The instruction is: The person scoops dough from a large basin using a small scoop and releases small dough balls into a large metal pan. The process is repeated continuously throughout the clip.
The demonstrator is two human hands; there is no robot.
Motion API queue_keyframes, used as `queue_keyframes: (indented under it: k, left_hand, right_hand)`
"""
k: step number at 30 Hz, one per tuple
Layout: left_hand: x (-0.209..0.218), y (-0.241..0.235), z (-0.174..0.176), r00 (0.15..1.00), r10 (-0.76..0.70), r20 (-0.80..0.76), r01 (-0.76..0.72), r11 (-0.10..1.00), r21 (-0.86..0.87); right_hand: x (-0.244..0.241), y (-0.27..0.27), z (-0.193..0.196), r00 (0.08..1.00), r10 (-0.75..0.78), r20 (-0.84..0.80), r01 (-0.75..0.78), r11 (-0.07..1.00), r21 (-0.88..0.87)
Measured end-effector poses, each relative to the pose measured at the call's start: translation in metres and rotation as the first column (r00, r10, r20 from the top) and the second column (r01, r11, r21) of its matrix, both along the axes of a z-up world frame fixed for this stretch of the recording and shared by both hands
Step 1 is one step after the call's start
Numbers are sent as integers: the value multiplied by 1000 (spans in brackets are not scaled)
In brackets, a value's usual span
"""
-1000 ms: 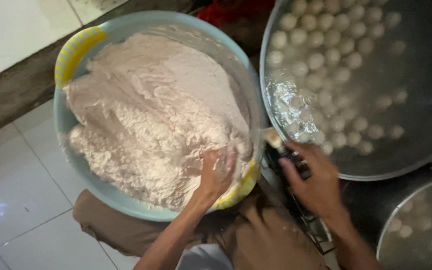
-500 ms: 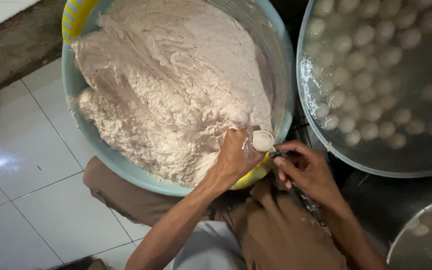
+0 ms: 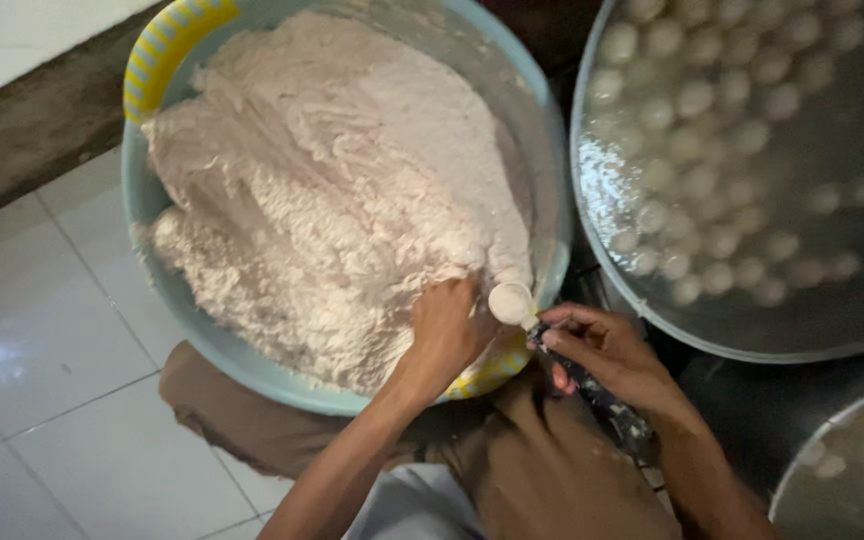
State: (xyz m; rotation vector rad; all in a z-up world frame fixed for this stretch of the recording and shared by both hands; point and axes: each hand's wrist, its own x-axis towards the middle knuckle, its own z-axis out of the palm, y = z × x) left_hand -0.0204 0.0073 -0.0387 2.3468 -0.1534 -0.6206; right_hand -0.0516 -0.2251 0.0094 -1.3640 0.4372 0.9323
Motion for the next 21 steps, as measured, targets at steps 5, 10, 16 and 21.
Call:
queue_keyframes:
  k: [5, 10, 16, 21]
  left_hand:
    - [-44, 42, -19, 821, -175, 543, 188, 982, 33]
    - [-65, 53, -27, 958, -197, 207, 150, 963, 223]
    - [-43, 55, -16, 932, -181, 314, 211, 975, -65]
    - [-45, 47, -30, 903, 271, -334, -342, 923, -176]
  right_hand:
    - [39, -57, 15, 924, 29, 381, 122, 923, -364]
    - [83, -87, -3, 837, 328, 437, 191, 573, -797]
    - [88, -87, -9, 761, 401, 509, 251, 542, -802]
    - [83, -80, 14, 690, 300, 658, 397, 603, -692]
